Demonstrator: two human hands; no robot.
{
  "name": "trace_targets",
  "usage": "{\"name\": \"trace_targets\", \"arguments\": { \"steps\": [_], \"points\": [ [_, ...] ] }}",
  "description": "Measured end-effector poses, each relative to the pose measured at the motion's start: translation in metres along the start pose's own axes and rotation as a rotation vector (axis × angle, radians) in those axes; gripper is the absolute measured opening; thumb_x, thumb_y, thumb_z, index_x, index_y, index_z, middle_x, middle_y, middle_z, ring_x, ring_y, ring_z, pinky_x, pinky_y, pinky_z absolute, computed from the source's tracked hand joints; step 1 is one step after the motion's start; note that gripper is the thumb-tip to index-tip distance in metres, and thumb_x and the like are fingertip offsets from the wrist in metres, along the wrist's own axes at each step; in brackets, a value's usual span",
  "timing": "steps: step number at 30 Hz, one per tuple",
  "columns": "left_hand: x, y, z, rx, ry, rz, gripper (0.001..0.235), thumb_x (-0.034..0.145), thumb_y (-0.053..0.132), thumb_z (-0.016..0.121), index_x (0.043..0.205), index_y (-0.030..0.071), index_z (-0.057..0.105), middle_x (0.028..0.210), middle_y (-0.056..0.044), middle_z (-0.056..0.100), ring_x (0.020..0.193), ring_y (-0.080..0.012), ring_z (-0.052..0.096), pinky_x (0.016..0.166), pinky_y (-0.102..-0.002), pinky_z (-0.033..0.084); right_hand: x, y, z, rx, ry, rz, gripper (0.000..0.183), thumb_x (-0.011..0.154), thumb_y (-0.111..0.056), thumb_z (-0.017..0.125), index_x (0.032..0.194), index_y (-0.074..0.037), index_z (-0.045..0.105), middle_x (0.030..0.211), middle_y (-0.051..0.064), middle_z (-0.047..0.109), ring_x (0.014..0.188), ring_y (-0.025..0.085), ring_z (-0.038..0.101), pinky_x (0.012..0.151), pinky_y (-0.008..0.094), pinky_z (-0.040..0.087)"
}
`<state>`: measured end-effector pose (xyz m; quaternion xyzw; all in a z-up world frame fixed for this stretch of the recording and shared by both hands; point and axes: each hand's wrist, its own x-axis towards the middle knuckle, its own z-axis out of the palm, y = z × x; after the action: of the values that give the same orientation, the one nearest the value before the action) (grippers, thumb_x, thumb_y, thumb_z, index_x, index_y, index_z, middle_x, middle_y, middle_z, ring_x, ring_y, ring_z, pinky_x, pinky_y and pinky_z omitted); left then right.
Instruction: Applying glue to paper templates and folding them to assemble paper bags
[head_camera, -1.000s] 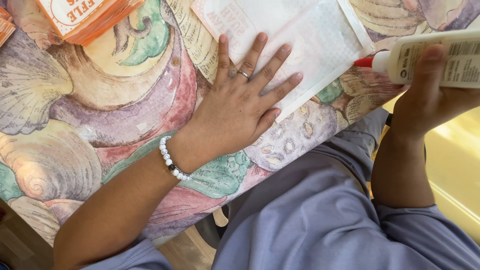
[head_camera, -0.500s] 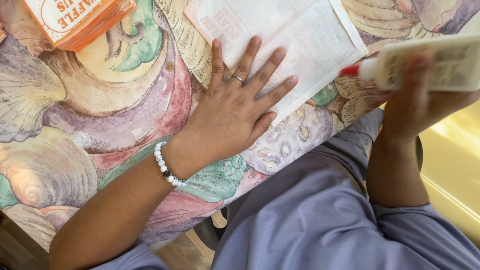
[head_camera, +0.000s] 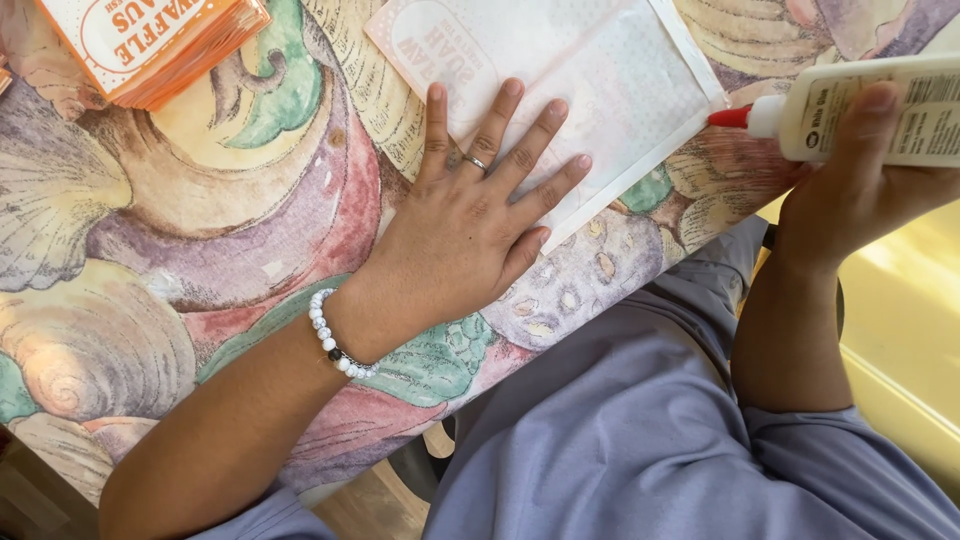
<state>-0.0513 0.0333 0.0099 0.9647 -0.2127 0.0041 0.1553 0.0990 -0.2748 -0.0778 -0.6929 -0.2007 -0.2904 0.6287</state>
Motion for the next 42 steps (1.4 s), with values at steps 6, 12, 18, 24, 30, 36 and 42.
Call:
{"name": "trace_targets", "arguments": {
  "steps": [6, 12, 18, 24, 30, 36, 42],
  "points": [
    [0.002, -0.001, 0.003, -0.007, -0.008, 0.086, 0.055, 0.112, 0.025, 0.048, 0.162, 0.006, 0.039, 0.169, -0.015, 0.029, 0.157, -0.0381, 0.022, 0.128, -0.059, 0.009, 0.017, 0.002, 0.005, -0.02, 0.08, 0.082, 0.031, 0.11, -0.02, 0.076, 0.108, 0.006, 0.06, 0.093, 0.019, 0.06, 0.082, 0.03, 0.064, 0.069, 0.045, 0.059],
    [0.001, -0.003, 0.005, 0.022, -0.024, 0.11, 0.056, 0.112, 0.027, 0.046, 0.162, 0.005, 0.036, 0.169, -0.014, 0.028, 0.157, -0.0365, 0.022, 0.13, -0.052, 0.015, 0.053, 0.048, -0.045, 0.044, 0.011, 0.645, 0.035, 0.095, -0.029, 0.054, 0.109, -0.006, 0.077, 0.106, 0.01, 0.08, 0.099, 0.024, 0.083, 0.084, 0.043, 0.079],
    [0.0, -0.003, 0.006, -0.076, 0.034, 0.183, 0.05, 0.11, 0.025, 0.043, 0.156, 0.005, 0.047, 0.164, -0.012, 0.039, 0.154, -0.035, 0.032, 0.129, -0.051, 0.02, 0.059, 0.057, -0.051, -0.171, 0.009, 0.422, 0.025, 0.099, -0.025, 0.063, 0.106, -0.005, 0.076, 0.103, 0.01, 0.08, 0.095, 0.024, 0.081, 0.081, 0.041, 0.073],
    [-0.002, 0.0, 0.001, -0.093, 0.081, 0.301, 0.041, 0.105, 0.016, 0.053, 0.144, 0.005, 0.059, 0.154, -0.013, 0.055, 0.146, -0.032, 0.048, 0.127, -0.051, 0.023, 0.067, 0.06, -0.048, -0.415, -0.012, 0.156, 0.016, 0.104, -0.019, 0.072, 0.103, -0.003, 0.074, 0.099, 0.011, 0.08, 0.09, 0.023, 0.078, 0.077, 0.039, 0.065],
    [-0.004, 0.008, -0.002, -0.137, 0.317, 0.274, 0.028, 0.096, 0.007, 0.064, 0.121, -0.002, 0.072, 0.122, -0.018, 0.074, 0.117, -0.0338, 0.068, 0.101, -0.045, 0.056, 0.081, 0.029, -0.016, -0.66, -0.033, -0.122, 0.016, 0.109, -0.012, 0.082, 0.1, -0.002, 0.073, 0.095, 0.011, 0.081, 0.085, 0.022, 0.076, 0.073, 0.035, 0.058],
    [-0.006, 0.012, 0.0, 0.019, 0.233, 0.195, 0.014, 0.095, 0.014, 0.059, 0.104, 0.008, 0.068, 0.116, -0.012, 0.073, 0.111, -0.0291, 0.068, 0.093, -0.052, 0.052, 0.107, -0.071, 0.114, -0.535, -1.01, 0.285, 0.055, 0.105, -0.034, 0.08, 0.143, -0.005, 0.053, 0.117, 0.02, 0.069, 0.099, 0.031, 0.072, 0.062, 0.043, 0.055],
    [-0.007, 0.011, 0.004, 0.079, 0.231, 0.2, 0.007, 0.088, 0.017, 0.066, 0.091, 0.011, 0.064, 0.098, -0.007, 0.064, 0.085, -0.0291, 0.066, 0.084, -0.051, 0.053, 0.125, -0.031, 0.101, -0.365, -1.131, 0.442, 0.015, 0.102, -0.021, 0.081, 0.113, -0.014, 0.075, 0.097, -0.006, 0.064, 0.085, 0.007, 0.051, 0.072, 0.025, 0.036]
  ]
}}
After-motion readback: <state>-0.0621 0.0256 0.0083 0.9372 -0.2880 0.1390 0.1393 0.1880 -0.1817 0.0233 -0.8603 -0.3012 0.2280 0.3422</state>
